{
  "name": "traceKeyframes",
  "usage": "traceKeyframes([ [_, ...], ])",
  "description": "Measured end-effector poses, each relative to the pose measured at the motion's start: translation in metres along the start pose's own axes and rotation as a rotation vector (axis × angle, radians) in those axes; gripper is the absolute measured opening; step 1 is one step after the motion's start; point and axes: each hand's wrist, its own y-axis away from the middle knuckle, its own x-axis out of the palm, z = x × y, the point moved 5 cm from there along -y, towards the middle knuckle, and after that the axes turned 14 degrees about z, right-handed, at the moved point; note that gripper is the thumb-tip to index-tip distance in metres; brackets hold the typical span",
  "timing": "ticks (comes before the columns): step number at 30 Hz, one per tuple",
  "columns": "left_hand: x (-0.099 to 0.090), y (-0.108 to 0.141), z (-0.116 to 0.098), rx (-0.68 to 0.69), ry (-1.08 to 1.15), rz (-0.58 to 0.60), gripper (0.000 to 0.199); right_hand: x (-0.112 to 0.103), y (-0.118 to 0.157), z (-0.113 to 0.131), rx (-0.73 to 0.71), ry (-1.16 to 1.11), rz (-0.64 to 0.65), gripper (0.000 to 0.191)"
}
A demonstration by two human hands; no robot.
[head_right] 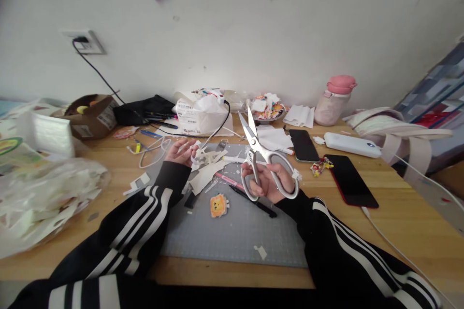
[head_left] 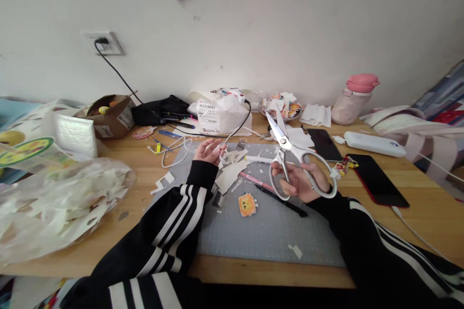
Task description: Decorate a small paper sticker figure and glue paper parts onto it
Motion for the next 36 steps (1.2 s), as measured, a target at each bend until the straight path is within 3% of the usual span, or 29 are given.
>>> traceKeyframes([
  [7, 0.016, 0.005, 0.003, -0.074, 0.061, 0.168, 0.011, -0.010, 0.003, 0.003, -0.017, 0.028, -0.055, 0.040],
  [12, 0.027, 0.004, 0.007, -0.109, 0.107, 0.235, 0.022, -0.016, 0.003, 0.006, -0.035, 0.003, -0.110, 0.037],
  [18, 0.025, 0.002, 0.012, -0.115, 0.121, 0.209, 0.028, -0.024, 0.003, 0.008, -0.031, -0.010, -0.162, 0.031],
  [29, 0.010, 0.003, 0.025, -0.128, 0.050, 0.114, 0.041, -0.018, 0.001, 0.000, 0.101, -0.011, -0.129, 0.030],
  [36, 0.012, 0.003, 0.028, -0.159, 0.001, 0.118, 0.036, -0.018, 0.002, 0.001, 0.109, -0.021, -0.142, 0.031],
])
